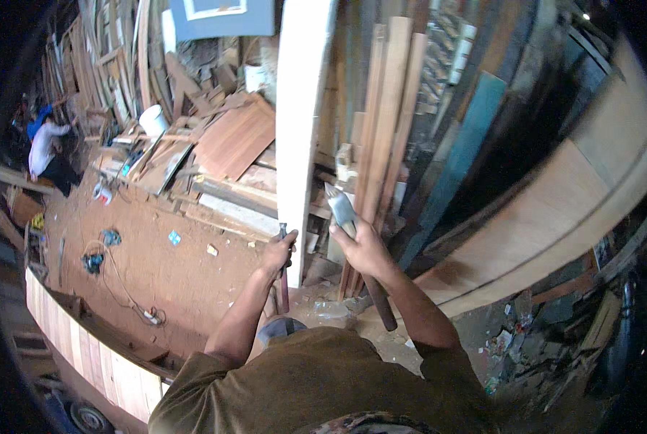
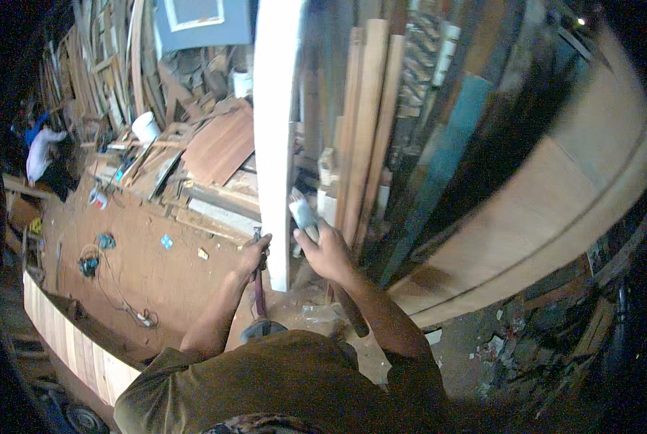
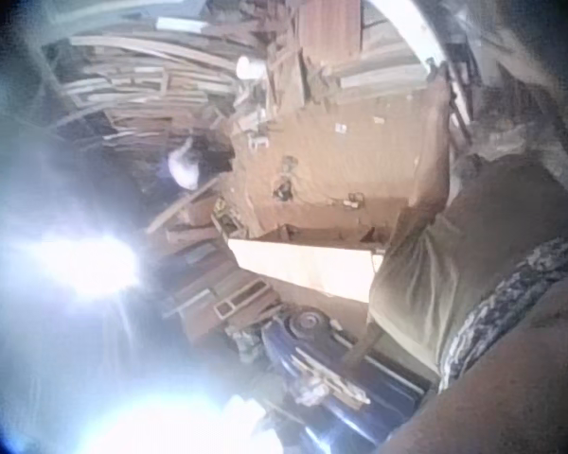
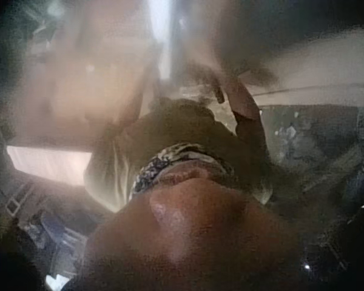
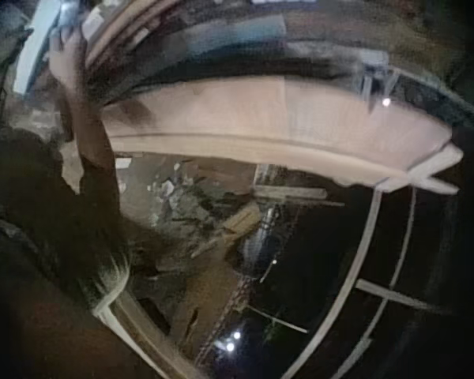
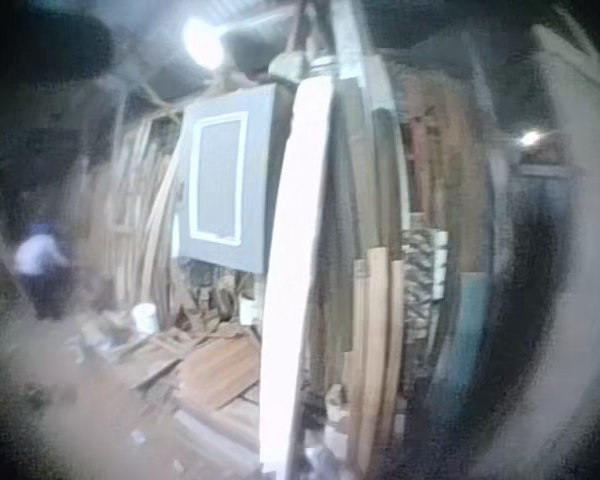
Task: The person uses a hammer and pliers to remove nails and separate wooden strips from a large plywood panel. They repeatedly strike the wood and pull out fasteners, eventually detaching a long strip and placing it aside in a cluttered workshop.
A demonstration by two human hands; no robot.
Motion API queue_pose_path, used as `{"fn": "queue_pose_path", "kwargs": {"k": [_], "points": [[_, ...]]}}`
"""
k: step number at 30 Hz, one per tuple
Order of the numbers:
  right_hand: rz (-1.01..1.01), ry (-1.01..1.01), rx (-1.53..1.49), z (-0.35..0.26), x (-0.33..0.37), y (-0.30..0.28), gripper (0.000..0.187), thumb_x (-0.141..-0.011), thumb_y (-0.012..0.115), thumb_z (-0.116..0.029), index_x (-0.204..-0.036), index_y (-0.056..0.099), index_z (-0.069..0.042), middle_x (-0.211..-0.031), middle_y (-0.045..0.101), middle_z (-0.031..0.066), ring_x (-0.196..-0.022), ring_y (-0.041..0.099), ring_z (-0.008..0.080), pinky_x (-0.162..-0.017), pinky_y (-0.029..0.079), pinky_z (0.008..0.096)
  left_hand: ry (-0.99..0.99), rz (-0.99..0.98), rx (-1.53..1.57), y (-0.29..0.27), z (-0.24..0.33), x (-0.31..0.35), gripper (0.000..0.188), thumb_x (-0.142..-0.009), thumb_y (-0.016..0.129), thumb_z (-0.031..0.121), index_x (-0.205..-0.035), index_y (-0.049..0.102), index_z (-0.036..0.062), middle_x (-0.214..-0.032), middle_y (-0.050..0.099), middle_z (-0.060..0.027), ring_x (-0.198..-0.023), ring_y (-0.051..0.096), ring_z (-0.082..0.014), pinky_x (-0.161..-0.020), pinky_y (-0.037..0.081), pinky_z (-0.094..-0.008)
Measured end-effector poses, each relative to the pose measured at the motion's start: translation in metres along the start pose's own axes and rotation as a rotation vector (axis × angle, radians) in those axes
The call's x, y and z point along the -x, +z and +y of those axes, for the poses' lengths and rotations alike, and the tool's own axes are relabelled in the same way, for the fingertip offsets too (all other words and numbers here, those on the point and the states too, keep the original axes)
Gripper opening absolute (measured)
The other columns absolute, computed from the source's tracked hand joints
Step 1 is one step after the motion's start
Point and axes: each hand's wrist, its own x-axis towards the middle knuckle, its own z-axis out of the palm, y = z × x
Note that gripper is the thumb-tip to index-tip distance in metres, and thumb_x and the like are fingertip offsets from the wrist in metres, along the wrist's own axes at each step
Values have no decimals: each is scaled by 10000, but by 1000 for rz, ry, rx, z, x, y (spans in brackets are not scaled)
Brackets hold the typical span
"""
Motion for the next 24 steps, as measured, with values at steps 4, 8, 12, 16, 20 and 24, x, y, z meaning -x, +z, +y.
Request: {"fn": "queue_pose_path", "kwargs": {"k": [4,8,12,16,20,24], "points": [[-393,239,-496,-9,-86,113,350,-904,695,-158,-1182,560,7,-855,638,62,-658,614,136,-612,517,293,-117,94,79,-133,-52,-46,359,-930,639,445,-780,568,127,-572,440,44,-448,402,-100,-413,325,-291],[-541,444,-29,54,-141,250,535,-817,724,-223,-1240,576,71,-1002,686,161,-837,663,211,-737,532,366,-188,143,226,-245,-85,-67,313,-934,644,406,-832,562,122,-574,423,51,-422,376,-88,-383,319,-280],[-253,560,306,119,-205,359,657,-746,768,-386,-1185,619,79,-1136,653,306,-1086,648,383,-930,499,429,-282,308,266,-321,-65,-70,284,-943,637,376,-855,551,120,-588,427,48,-408,364,-82,-364,309,-267],[1,621,240,113,-300,384,602,-794,736,-372,-1182,617,72,-1155,656,296,-1110,643,400,-964,506,430,-274,390,254,-374,-65,-79,278,-953,625,373,-858,547,124,-592,430,49,-411,361,-74,-364,310,-258],[41,490,143,120,-340,355,469,-817,710,-300,-1155,655,20,-1109,683,257,-1062,665,376,-914,528,442,-202,337,319,-373,-26,-99,283,-978,597,376,-861,536,126,-613,443,43,-416,371,-70,-377,316,-245],[-417,446,-28,156,-293,364,406,-939,638,-418,-1034,708,-30,-868,677,69,-841,634,195,-793,535,385,-82,82,537,-319,19,-127,312,-1013,554,396,-854,526,129,-651,502,26,-451,421,-80,-435,374,-263]]}}
